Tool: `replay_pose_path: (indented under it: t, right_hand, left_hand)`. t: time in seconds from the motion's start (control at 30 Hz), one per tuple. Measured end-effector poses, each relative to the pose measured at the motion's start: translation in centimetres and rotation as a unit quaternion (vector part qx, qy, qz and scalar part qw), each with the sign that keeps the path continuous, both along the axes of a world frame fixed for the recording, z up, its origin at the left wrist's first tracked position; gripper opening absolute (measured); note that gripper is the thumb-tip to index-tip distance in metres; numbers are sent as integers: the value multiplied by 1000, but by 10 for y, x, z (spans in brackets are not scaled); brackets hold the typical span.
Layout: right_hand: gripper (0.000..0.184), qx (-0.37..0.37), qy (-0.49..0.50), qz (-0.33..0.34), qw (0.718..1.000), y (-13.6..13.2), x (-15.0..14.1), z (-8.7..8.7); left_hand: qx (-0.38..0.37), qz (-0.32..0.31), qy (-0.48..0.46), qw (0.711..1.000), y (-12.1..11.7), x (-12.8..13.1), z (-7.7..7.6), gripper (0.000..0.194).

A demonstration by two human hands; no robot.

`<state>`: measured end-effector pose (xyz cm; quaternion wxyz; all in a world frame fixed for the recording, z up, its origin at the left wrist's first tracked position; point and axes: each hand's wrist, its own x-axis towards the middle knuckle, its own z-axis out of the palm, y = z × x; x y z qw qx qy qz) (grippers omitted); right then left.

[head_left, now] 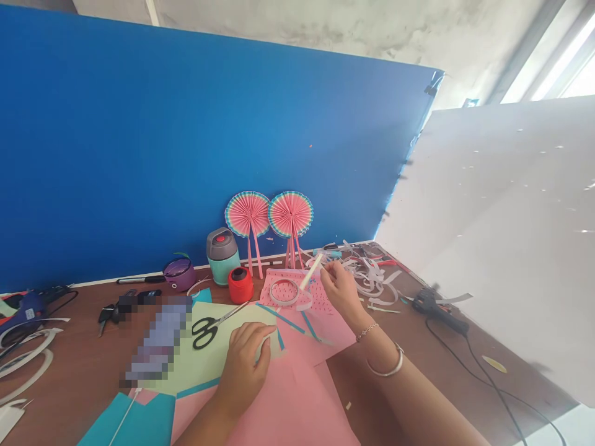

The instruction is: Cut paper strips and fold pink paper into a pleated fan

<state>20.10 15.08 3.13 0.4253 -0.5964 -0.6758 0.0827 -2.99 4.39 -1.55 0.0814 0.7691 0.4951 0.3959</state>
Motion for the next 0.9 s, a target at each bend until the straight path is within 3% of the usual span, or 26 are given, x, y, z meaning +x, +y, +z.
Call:
replay_pose_path:
  t: [0.17, 0.33, 0.4, 0.5, 0.67, 0.77, 0.9]
  right_hand:
    - [19, 24, -178, -2, 984, -5, -2, -1]
    - [32, -25, -101, -12, 994, -6, 1, 29]
    - [33, -56, -116, -29, 991, -2, 3, 42]
    - [30, -75, -37, 5, 996, 5, 3, 49]
    - [26, -96, 64, 39, 993, 4, -5, 40]
    - [32, -140, 182, 72, 971, -4, -12, 37]
    - [39, -202, 304, 171, 915, -15, -23, 31]
  left_hand:
    - [3, 4, -3, 1000, 1, 1, 0, 28]
    - [-5, 7, -4, 1000, 3, 1, 0, 27]
    - [-9, 7, -3, 1000, 2, 1, -1, 27]
    - [-13, 8, -4, 1000, 2, 1, -1, 27]
    - [-21, 25, -23, 999, 3, 1, 0, 26]
    - [-34, 33, -50, 998, 4, -1, 0, 23]
    - [-64, 50, -131, 988, 4, -2, 2, 25]
